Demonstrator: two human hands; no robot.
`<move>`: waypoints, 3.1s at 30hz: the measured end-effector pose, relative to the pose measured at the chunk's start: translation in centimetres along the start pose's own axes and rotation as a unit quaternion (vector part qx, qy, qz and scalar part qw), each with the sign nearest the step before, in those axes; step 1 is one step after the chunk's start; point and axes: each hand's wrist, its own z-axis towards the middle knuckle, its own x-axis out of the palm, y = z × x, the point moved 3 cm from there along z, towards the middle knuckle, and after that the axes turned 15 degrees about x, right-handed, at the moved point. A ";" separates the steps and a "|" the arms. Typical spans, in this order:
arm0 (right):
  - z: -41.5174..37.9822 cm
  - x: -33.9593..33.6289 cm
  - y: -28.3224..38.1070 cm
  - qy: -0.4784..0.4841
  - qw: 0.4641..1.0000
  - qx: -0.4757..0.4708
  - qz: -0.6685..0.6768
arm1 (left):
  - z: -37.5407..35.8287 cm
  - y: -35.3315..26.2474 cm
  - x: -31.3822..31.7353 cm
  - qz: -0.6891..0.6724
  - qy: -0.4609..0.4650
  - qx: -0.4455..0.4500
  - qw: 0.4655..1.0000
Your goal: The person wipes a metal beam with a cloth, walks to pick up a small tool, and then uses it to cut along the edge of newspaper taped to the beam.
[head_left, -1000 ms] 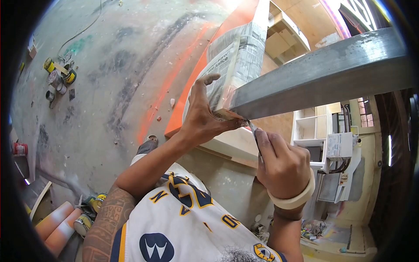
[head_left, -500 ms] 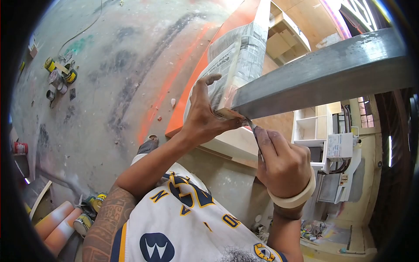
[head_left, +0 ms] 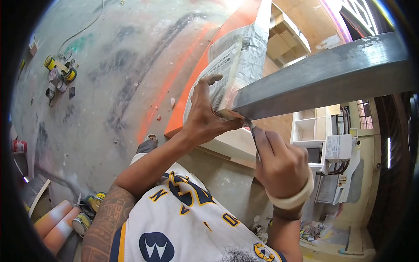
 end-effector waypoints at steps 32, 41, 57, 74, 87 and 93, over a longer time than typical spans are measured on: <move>-3.2 -0.6 -3.5 -0.070 0.991 0.038 0.109 | 1.0 -0.3 -0.7 0.060 0.031 0.118 0.991; -6.2 0.8 -6.0 -0.080 0.981 0.101 0.146 | 2.1 -0.4 -3.2 0.046 -0.003 0.107 0.993; -13.3 7.6 -7.1 -0.051 0.933 0.174 0.312 | 1.5 -3.5 -0.4 0.258 0.073 0.229 0.936; -20.4 11.1 -6.0 -0.041 0.898 0.215 0.382 | 3.6 -5.9 -0.9 0.357 0.043 0.324 0.875; -22.9 15.4 -3.9 -0.001 0.870 0.226 0.437 | 3.9 -6.7 -0.6 0.392 0.061 0.334 0.855; -22.8 16.2 -3.5 0.031 0.877 0.216 0.429 | 3.5 -6.5 -1.5 0.468 0.137 0.482 0.728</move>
